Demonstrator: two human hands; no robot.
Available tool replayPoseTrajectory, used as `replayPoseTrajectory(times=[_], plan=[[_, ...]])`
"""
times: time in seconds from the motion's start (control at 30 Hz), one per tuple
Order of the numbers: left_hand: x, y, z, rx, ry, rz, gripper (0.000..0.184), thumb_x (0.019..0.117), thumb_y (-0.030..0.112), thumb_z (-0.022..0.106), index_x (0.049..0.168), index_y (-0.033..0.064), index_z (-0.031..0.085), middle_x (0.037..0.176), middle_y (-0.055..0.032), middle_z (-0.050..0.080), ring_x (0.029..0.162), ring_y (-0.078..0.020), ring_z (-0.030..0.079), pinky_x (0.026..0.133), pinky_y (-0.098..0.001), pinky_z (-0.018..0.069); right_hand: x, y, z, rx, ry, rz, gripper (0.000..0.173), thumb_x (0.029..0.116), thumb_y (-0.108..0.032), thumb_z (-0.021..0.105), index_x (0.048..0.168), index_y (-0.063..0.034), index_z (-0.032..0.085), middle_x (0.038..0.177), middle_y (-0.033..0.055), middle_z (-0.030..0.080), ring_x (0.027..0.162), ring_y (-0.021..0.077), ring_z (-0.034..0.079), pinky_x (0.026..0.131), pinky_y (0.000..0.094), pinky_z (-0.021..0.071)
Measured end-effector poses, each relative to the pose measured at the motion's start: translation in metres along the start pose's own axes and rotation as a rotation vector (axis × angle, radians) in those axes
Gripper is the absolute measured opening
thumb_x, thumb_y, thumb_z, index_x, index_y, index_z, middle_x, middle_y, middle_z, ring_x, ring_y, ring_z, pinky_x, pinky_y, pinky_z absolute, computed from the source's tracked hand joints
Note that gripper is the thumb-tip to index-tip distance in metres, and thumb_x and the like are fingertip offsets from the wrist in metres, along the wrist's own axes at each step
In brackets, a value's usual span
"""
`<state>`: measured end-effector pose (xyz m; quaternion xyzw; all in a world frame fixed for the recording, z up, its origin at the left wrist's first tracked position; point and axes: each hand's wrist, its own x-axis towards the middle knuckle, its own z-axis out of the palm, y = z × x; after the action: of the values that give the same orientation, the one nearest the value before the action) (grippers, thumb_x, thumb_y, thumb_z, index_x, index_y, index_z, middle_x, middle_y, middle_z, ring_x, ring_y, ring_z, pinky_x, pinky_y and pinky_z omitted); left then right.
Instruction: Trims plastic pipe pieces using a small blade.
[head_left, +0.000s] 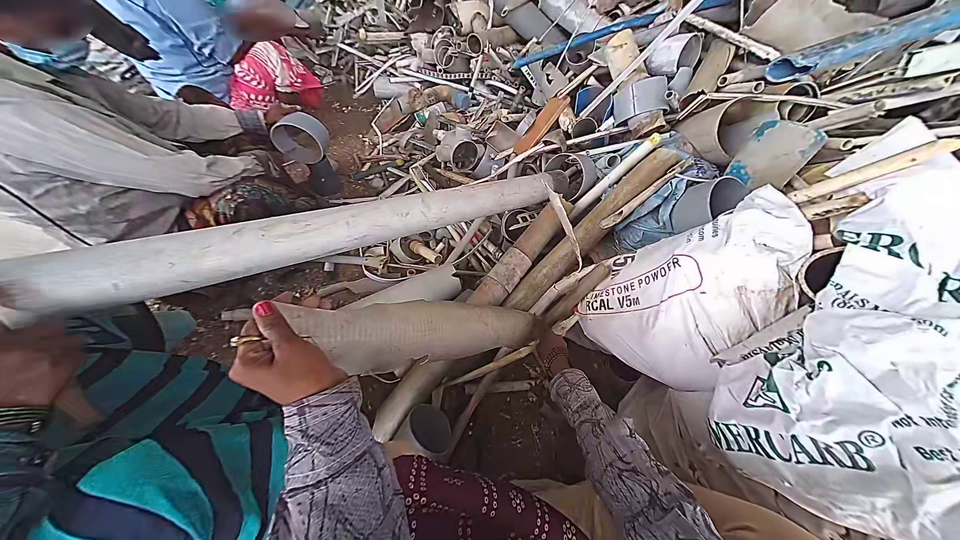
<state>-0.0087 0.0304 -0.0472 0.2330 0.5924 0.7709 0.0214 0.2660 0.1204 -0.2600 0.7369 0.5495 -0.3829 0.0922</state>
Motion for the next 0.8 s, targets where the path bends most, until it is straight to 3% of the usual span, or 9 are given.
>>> replayPoseTrajectory(times=[0.1,0.2,0.27,0.33,0.4,0.53,0.63,0.73,0.8], plan=[[-0.004,0.000,-0.002,0.015,0.011,0.000,0.024,0.1077,0.004,0.040,0.097,-0.0044,0.060,0.074,0.0060,0.067,0.065,0.0001,0.068,0.067,-0.0200,0.0596,-0.003,0.011,0.011,-0.028,0.029,0.046,0.065,0.1017,-0.019,0.059,0.161,-0.0139,0.033,0.144,0.0245,0.057,0.132,0.0399,0.057,0.106,0.0554,0.0469],[-0.004,0.000,-0.002,0.034,-0.002,0.025,0.024,0.1083,0.007,0.041,0.098,-0.0029,0.060,0.078,0.0077,0.067,0.068,0.0021,0.068,0.070,-0.0188,0.0589,-0.016,-0.005,0.007,-0.032,0.000,0.049,0.064,0.1026,-0.012,0.055,0.162,-0.0118,0.029,0.146,0.0249,0.054,0.134,0.0399,0.055,0.107,0.0550,0.0454],[-0.004,0.000,-0.003,0.024,0.006,0.003,0.023,0.1083,0.006,0.041,0.099,-0.0040,0.060,0.076,0.0066,0.067,0.067,0.0010,0.068,0.069,-0.0196,0.0592,-0.016,-0.001,0.013,-0.026,0.020,0.059,0.070,0.1018,-0.017,0.058,0.163,-0.0184,0.026,0.145,0.0237,0.056,0.132,0.0397,0.057,0.106,0.0549,0.0466],[-0.006,0.005,-0.001,-0.006,0.018,-0.020,0.024,0.1080,0.004,0.040,0.097,-0.0041,0.059,0.073,0.0062,0.067,0.064,0.0000,0.068,0.066,-0.0197,0.0597,-0.017,0.003,0.013,0.027,0.049,0.049,0.063,0.1025,-0.019,0.059,0.160,-0.0113,0.034,0.143,0.0250,0.057,0.133,0.0404,0.056,0.108,0.0548,0.0448],[-0.006,0.007,0.001,-0.023,0.010,-0.020,0.025,0.1080,0.004,0.039,0.096,-0.0028,0.059,0.072,0.0076,0.068,0.064,0.0004,0.069,0.067,-0.0195,0.0599,-0.021,-0.005,0.010,0.050,0.054,0.028,0.054,0.1003,-0.009,0.058,0.152,-0.0003,0.045,0.144,0.0255,0.057,0.135,0.0406,0.054,0.111,0.0543,0.0420],[-0.007,0.001,-0.004,-0.025,-0.001,0.006,0.025,0.1080,0.005,0.039,0.096,-0.0006,0.060,0.074,0.0087,0.068,0.066,0.0008,0.068,0.068,-0.0195,0.0595,0.007,0.007,0.015,-0.092,0.077,0.006,0.063,0.0975,-0.018,0.063,0.156,-0.0097,0.041,0.140,0.0231,0.060,0.130,0.0392,0.058,0.106,0.0549,0.0470],[-0.006,0.001,-0.002,-0.013,0.001,0.047,0.026,0.1076,0.006,0.039,0.094,0.0005,0.060,0.076,0.0104,0.067,0.068,0.0035,0.067,0.070,-0.0178,0.0584,-0.004,-0.003,-0.003,-0.161,0.019,-0.068,0.064,0.0997,-0.009,0.055,0.160,-0.0074,0.033,0.145,0.0232,0.057,0.135,0.0396,0.054,0.112,0.0538,0.0416],[-0.009,0.003,-0.001,-0.031,0.011,0.040,0.026,0.1076,0.005,0.039,0.093,0.0010,0.060,0.075,0.0096,0.068,0.067,0.0018,0.068,0.069,-0.0192,0.0591,-0.001,-0.001,-0.002,-0.155,0.058,-0.098,0.061,0.0991,-0.007,0.055,0.157,-0.0069,0.038,0.142,0.0261,0.058,0.132,0.0438,0.056,0.108,0.0587,0.0431],[-0.008,0.003,0.001,-0.048,0.010,0.043,0.026,0.1072,0.004,0.038,0.094,-0.0010,0.060,0.075,0.0084,0.069,0.067,-0.0001,0.070,0.069,-0.0207,0.0602,0.005,-0.006,-0.004,-0.149,0.035,-0.123,0.065,0.1023,-0.006,0.049,0.163,-0.0114,0.027,0.145,0.0264,0.055,0.133,0.0454,0.055,0.108,0.0603,0.0424]])
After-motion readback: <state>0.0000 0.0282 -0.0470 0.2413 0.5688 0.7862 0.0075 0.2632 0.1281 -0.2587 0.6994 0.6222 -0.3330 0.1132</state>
